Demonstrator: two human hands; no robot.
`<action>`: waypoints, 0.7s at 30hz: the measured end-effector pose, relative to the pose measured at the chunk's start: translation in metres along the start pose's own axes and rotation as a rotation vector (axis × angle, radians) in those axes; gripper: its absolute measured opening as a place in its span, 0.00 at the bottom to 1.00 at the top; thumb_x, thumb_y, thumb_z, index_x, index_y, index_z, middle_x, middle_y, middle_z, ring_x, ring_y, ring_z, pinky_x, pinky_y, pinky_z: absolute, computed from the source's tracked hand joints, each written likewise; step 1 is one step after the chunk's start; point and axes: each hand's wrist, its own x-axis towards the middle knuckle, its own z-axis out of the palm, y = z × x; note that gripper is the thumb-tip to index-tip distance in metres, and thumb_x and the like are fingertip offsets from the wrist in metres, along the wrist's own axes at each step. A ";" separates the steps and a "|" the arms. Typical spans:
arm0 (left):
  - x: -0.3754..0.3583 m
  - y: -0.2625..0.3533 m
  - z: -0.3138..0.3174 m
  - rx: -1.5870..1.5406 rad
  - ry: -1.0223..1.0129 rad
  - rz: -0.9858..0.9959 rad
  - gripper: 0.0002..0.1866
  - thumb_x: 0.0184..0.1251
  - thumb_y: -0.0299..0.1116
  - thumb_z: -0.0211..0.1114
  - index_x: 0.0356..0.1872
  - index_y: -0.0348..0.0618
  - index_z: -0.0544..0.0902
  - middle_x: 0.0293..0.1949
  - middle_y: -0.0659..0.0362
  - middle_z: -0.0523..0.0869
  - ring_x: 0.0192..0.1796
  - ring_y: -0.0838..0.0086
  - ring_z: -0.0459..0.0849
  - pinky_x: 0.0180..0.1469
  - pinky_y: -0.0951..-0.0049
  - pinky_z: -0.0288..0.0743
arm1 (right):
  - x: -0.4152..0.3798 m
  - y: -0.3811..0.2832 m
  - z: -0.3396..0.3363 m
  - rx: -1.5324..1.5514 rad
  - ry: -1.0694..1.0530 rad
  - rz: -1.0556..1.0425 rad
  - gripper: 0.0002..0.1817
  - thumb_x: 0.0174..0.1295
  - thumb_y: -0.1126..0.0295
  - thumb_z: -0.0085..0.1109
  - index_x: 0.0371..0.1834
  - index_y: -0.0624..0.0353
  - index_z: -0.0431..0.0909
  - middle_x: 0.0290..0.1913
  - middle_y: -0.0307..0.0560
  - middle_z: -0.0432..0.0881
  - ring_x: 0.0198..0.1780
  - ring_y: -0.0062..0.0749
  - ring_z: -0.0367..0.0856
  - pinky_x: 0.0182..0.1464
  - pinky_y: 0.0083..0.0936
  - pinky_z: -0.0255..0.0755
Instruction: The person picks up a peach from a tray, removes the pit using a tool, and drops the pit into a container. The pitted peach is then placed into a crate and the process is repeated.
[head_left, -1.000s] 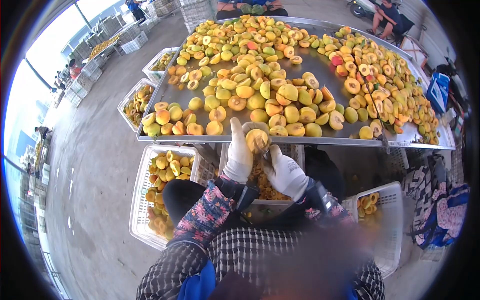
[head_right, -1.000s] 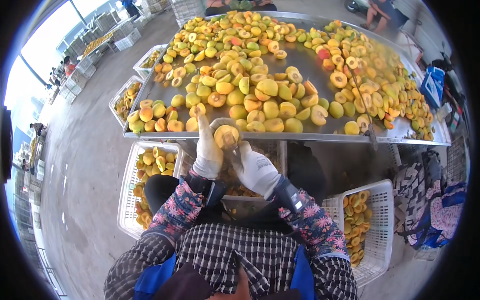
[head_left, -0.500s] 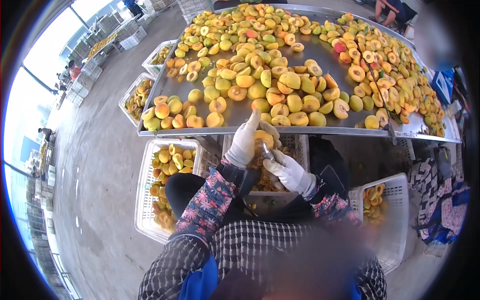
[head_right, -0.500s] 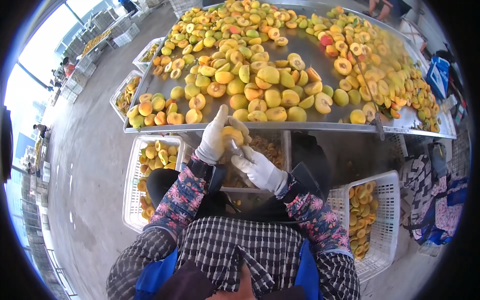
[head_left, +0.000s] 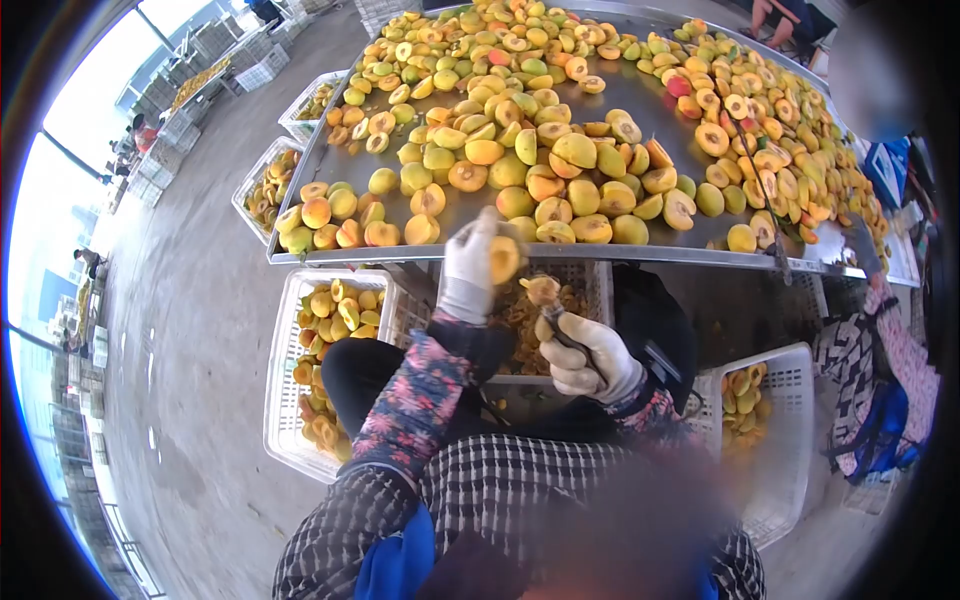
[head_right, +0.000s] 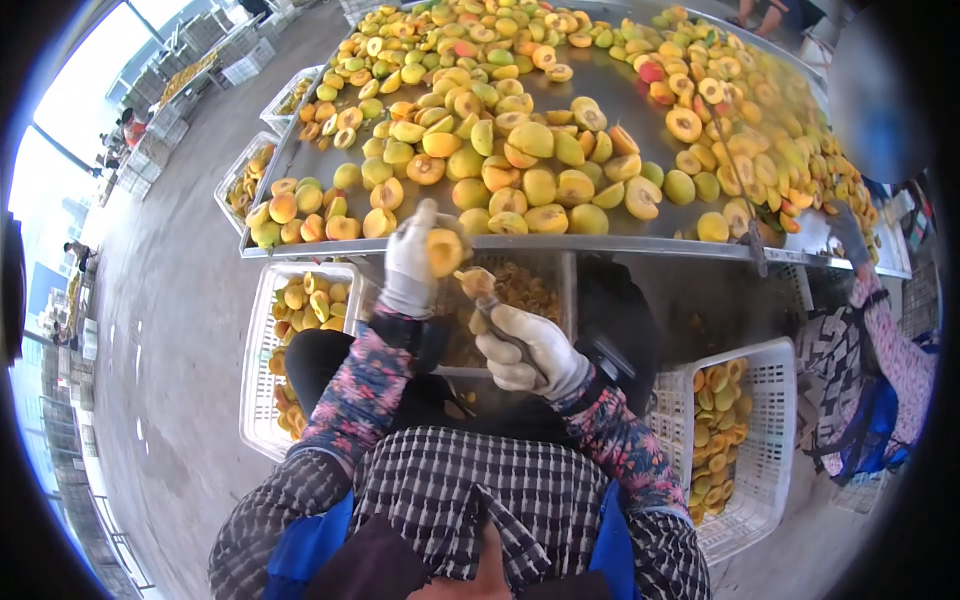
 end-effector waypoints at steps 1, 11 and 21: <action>0.001 0.011 -0.010 -0.083 0.056 -0.030 0.19 0.76 0.40 0.55 0.30 0.34 0.83 0.27 0.54 0.86 0.26 0.71 0.84 0.33 0.74 0.78 | -0.001 -0.003 0.005 -0.192 0.147 -0.003 0.15 0.75 0.56 0.47 0.48 0.55 0.73 0.22 0.32 0.65 0.14 0.17 0.59 0.16 0.17 0.53; 0.015 0.103 -0.157 1.459 0.441 0.211 0.18 0.64 0.48 0.63 0.48 0.48 0.86 0.46 0.46 0.86 0.52 0.54 0.83 0.55 0.59 0.74 | -0.001 0.001 -0.027 -1.874 0.679 0.093 0.26 0.66 0.64 0.55 0.66 0.56 0.62 0.47 0.67 0.81 0.51 0.60 0.80 0.52 0.46 0.72; 0.145 0.027 -0.125 1.628 0.108 -0.304 0.37 0.54 0.64 0.65 0.52 0.40 0.84 0.54 0.46 0.85 0.59 0.56 0.81 0.60 0.60 0.72 | 0.008 0.010 -0.044 -1.964 0.685 0.034 0.24 0.66 0.66 0.53 0.64 0.56 0.63 0.49 0.65 0.80 0.47 0.60 0.81 0.50 0.48 0.73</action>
